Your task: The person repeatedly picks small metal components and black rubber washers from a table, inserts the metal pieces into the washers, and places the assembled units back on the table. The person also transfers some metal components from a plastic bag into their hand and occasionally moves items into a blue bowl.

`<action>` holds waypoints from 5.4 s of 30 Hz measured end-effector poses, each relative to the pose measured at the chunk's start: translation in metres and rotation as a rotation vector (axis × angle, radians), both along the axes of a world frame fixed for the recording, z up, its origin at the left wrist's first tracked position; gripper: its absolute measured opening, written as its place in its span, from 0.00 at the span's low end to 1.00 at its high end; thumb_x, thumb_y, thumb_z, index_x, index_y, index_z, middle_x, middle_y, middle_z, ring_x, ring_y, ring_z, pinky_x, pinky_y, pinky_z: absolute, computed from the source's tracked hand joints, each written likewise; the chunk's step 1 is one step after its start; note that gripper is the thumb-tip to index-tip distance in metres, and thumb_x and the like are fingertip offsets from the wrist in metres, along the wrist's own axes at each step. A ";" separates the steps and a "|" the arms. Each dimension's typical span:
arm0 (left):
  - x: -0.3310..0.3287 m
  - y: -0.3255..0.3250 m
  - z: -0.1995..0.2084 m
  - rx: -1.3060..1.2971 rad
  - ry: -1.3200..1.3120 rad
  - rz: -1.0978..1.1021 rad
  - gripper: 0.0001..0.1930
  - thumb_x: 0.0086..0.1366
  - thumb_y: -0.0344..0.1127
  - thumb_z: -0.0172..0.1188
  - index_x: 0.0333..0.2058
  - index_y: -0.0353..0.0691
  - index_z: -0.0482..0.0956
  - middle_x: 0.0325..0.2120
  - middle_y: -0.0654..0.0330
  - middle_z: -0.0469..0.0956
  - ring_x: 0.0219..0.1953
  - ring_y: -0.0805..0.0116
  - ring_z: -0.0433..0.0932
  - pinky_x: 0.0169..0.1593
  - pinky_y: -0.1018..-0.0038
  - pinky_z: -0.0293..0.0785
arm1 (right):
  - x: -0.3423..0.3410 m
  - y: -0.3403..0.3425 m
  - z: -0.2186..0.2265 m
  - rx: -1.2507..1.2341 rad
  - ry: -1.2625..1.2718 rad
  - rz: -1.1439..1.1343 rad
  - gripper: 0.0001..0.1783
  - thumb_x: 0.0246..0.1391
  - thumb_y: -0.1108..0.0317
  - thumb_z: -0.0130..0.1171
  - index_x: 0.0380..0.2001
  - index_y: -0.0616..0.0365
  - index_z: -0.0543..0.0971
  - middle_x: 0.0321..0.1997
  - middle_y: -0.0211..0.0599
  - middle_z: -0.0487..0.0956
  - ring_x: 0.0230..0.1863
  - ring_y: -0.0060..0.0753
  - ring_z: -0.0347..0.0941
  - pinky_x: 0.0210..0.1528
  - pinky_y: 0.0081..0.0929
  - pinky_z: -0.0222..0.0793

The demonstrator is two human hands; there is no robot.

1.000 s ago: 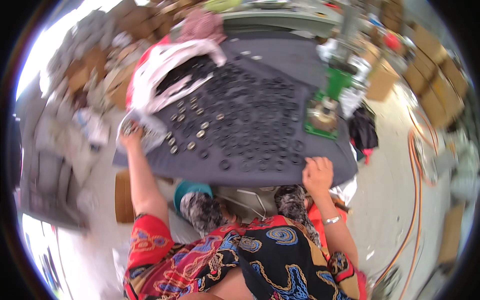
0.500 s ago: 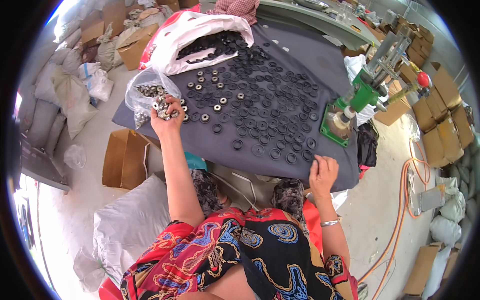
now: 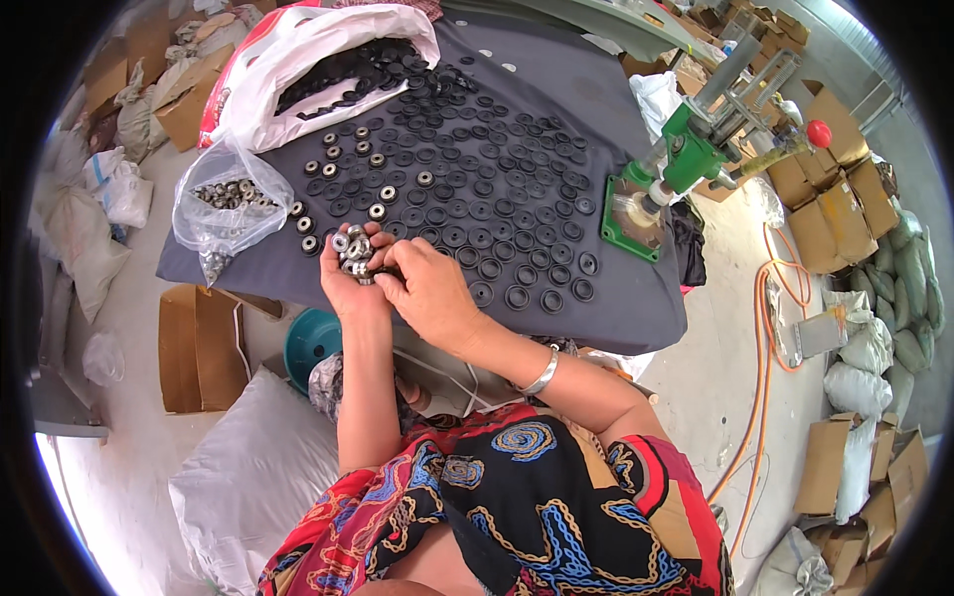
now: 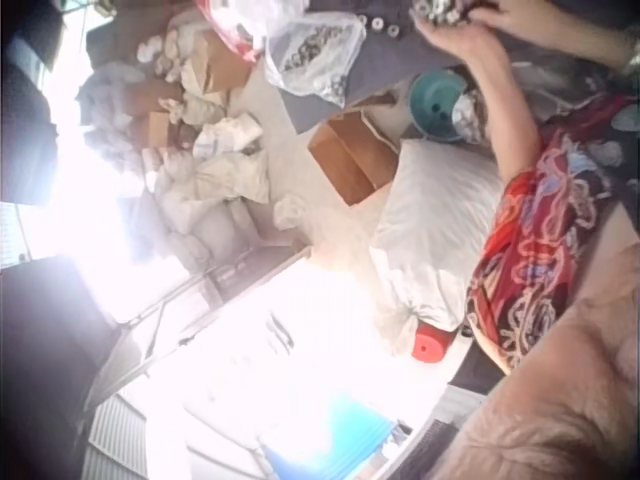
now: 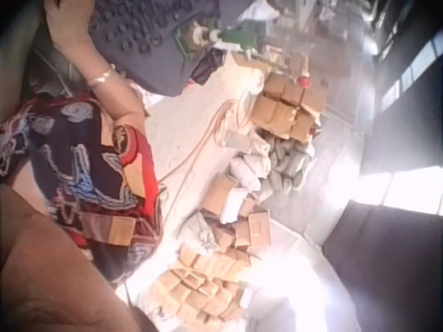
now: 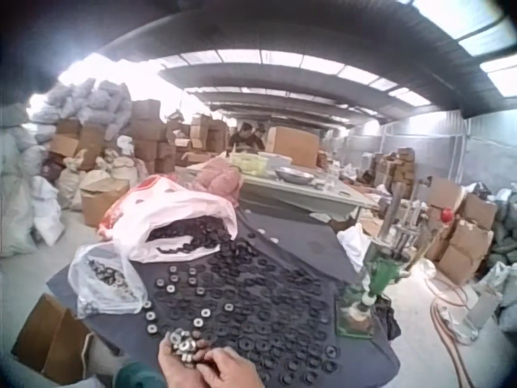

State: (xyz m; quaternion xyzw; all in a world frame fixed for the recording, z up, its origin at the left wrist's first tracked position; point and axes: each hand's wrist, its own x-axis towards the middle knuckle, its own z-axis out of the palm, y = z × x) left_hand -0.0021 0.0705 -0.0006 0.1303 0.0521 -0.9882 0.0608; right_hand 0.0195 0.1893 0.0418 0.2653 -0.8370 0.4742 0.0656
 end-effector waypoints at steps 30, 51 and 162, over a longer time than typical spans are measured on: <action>0.010 -0.020 -0.005 0.043 -0.031 0.003 0.11 0.63 0.43 0.53 0.33 0.42 0.74 0.28 0.54 0.74 0.28 0.59 0.70 0.22 0.76 0.63 | -0.102 0.019 0.009 0.362 0.203 0.116 0.11 0.42 0.73 0.60 0.32 0.63 0.76 0.27 0.39 0.74 0.26 0.33 0.73 0.30 0.27 0.70; 0.011 -0.019 -0.007 0.020 -0.066 -0.029 0.11 0.63 0.42 0.53 0.35 0.41 0.74 0.31 0.52 0.73 0.30 0.60 0.69 0.21 0.78 0.63 | -0.166 0.001 -0.015 0.747 0.179 0.224 0.11 0.46 0.72 0.59 0.35 0.63 0.80 0.33 0.46 0.76 0.35 0.47 0.74 0.40 0.35 0.71; 0.004 -0.004 -0.003 -0.205 -0.065 -0.147 0.13 0.65 0.45 0.50 0.36 0.40 0.73 0.30 0.48 0.73 0.26 0.60 0.69 0.18 0.79 0.59 | -0.050 0.094 0.014 0.498 0.073 0.116 0.10 0.44 0.71 0.60 0.33 0.59 0.77 0.31 0.40 0.74 0.28 0.41 0.74 0.32 0.32 0.71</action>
